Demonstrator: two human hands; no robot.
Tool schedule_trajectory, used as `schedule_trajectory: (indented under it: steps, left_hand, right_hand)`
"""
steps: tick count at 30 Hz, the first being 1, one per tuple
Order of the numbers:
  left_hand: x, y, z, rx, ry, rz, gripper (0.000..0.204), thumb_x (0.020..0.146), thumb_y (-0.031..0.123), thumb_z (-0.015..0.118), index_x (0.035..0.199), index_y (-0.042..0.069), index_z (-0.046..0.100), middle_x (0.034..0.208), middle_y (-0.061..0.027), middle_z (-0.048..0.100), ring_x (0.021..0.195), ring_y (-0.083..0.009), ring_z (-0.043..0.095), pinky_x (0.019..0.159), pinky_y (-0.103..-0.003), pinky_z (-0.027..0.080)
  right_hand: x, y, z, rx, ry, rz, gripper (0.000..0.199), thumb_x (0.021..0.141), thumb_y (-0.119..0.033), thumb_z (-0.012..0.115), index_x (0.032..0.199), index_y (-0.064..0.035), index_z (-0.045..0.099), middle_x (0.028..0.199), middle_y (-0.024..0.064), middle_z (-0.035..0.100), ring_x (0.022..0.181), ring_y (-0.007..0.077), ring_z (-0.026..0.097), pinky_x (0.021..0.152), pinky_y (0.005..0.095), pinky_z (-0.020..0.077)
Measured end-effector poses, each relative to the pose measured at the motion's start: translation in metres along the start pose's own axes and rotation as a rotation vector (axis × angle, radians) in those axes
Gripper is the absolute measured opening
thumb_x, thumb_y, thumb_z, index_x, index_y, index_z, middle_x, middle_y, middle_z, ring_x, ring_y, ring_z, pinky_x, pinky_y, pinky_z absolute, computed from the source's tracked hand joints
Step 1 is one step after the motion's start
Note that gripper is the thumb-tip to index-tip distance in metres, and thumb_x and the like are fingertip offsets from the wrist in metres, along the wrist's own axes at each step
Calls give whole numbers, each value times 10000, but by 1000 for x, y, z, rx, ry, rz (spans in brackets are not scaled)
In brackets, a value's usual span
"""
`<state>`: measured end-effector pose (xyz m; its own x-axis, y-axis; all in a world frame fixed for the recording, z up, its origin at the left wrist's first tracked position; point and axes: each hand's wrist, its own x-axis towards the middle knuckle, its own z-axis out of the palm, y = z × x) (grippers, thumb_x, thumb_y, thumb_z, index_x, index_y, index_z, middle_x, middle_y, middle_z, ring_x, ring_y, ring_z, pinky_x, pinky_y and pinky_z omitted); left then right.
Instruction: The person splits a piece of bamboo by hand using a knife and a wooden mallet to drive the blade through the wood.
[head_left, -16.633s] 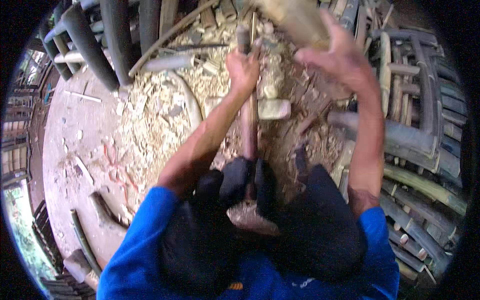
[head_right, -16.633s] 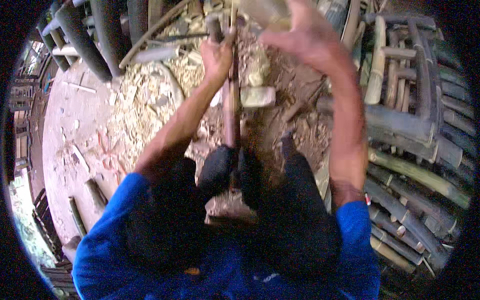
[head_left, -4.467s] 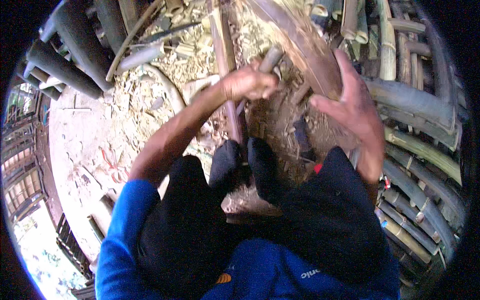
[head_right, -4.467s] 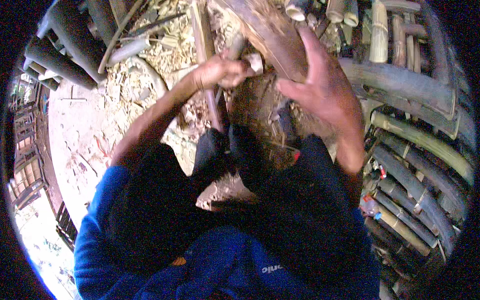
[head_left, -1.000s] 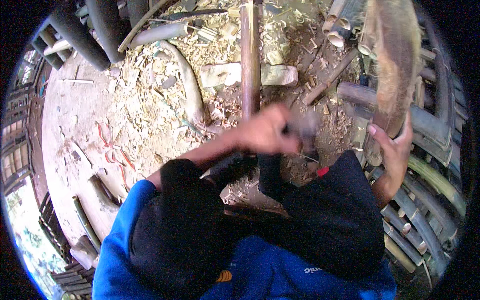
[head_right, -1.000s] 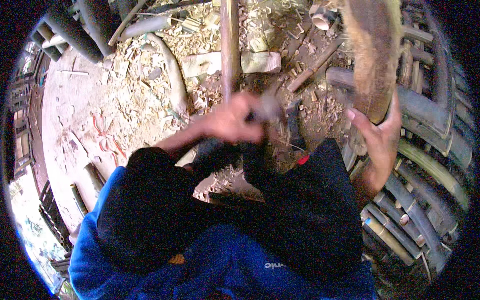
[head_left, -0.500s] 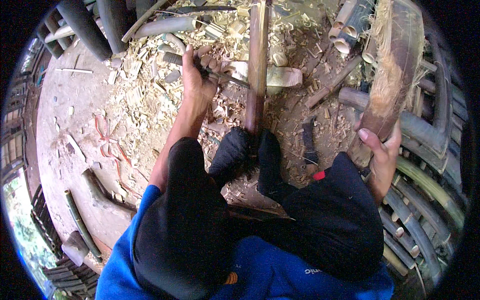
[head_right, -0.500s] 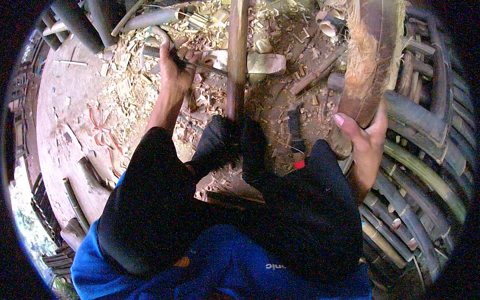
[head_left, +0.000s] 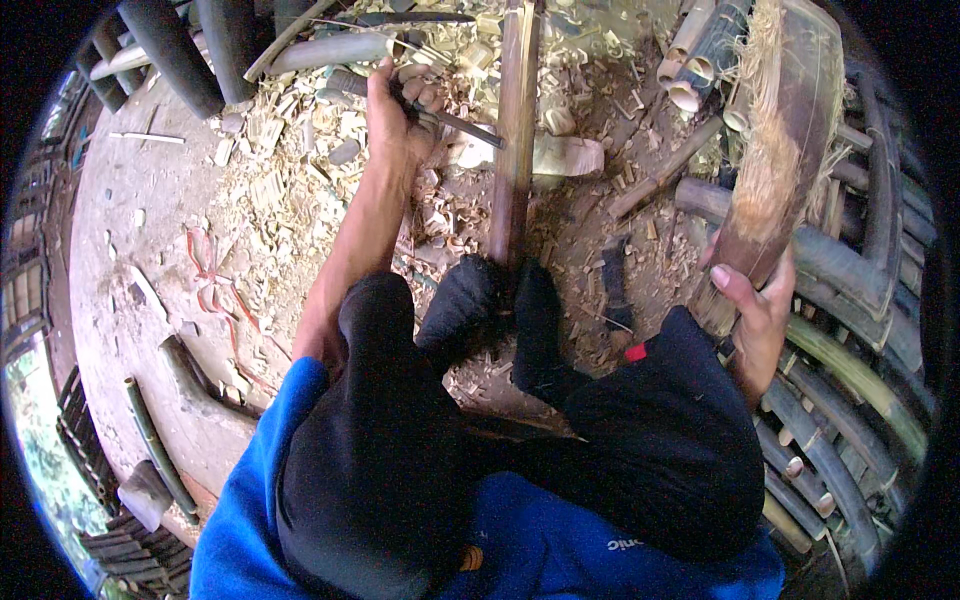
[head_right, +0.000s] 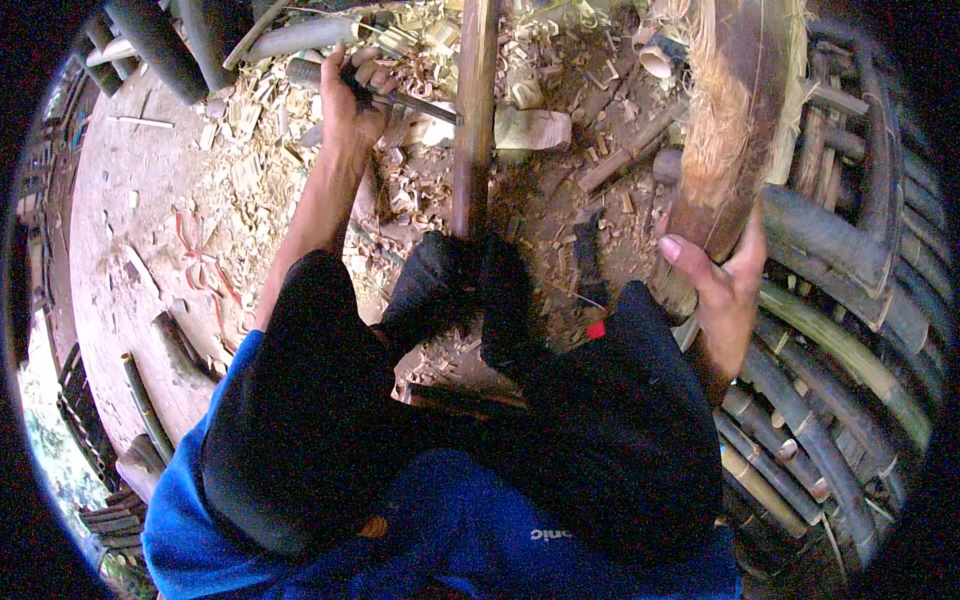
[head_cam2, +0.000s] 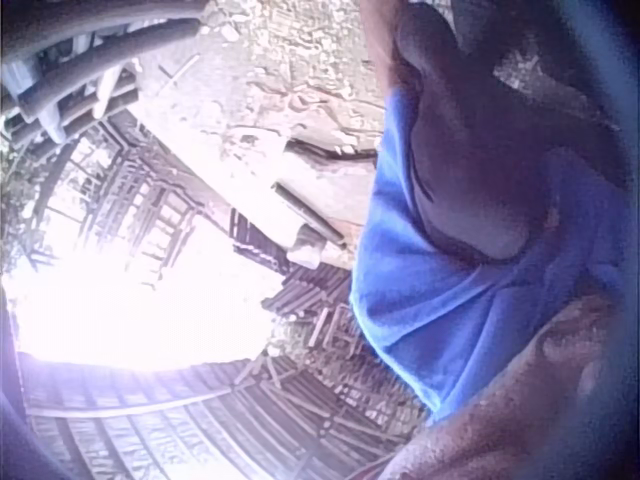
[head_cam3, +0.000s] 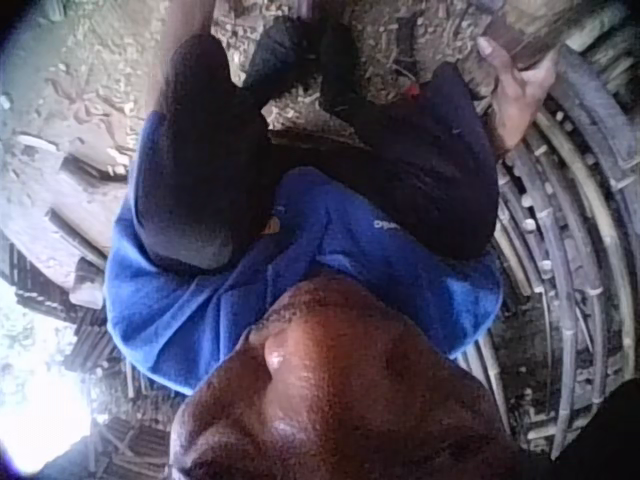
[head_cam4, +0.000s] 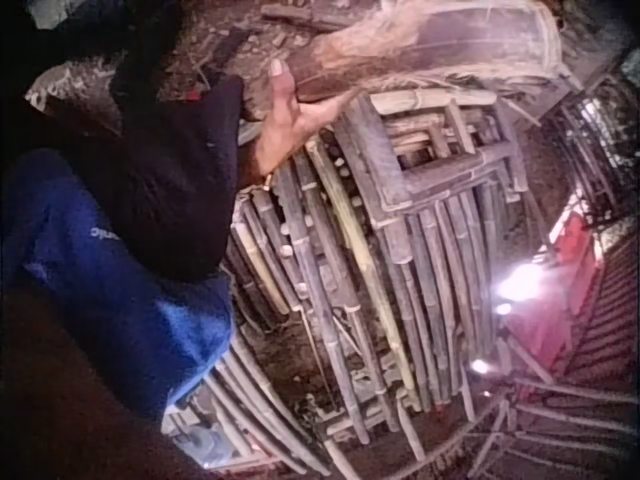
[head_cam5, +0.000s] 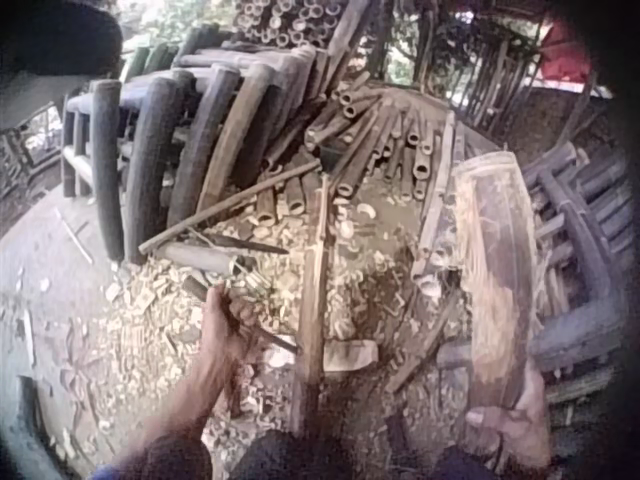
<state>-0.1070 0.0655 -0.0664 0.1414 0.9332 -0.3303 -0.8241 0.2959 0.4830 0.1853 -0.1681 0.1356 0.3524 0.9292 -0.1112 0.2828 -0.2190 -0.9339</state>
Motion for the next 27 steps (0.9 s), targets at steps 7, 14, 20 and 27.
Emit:
schedule_trajectory:
  steps: [7,14,20,27]
  left_hand:
    - [11,-5,9,33,-23,5,396,950,353,513,832,-16,598,576,29,342,542,-124,334,509,-277,323]
    - [25,-8,19,0,-29,-49,387,947,335,520,852,-29,611,566,45,324,530,-110,322,492,-257,307]
    - [25,-12,14,-9,-82,-69,364,953,314,531,869,-33,604,563,45,321,528,-110,325,495,-252,304]
    - [-16,-28,76,420,23,196,359,959,351,602,811,24,609,577,14,489,471,-85,406,428,-256,314]
  right_hand:
    - [1,-3,8,-24,44,10,652,655,-232,744,1195,25,485,973,121,611,846,207,614,813,335,489]
    - [2,0,4,4,30,2,638,662,-223,744,1191,26,488,968,122,613,844,206,615,809,338,490]
    - [3,5,1,6,-3,-7,718,665,-211,784,1271,13,470,987,93,633,859,188,634,808,328,511]
    - [29,-39,-26,-437,208,-367,698,688,-298,801,1246,5,511,975,108,662,891,204,646,833,331,503]
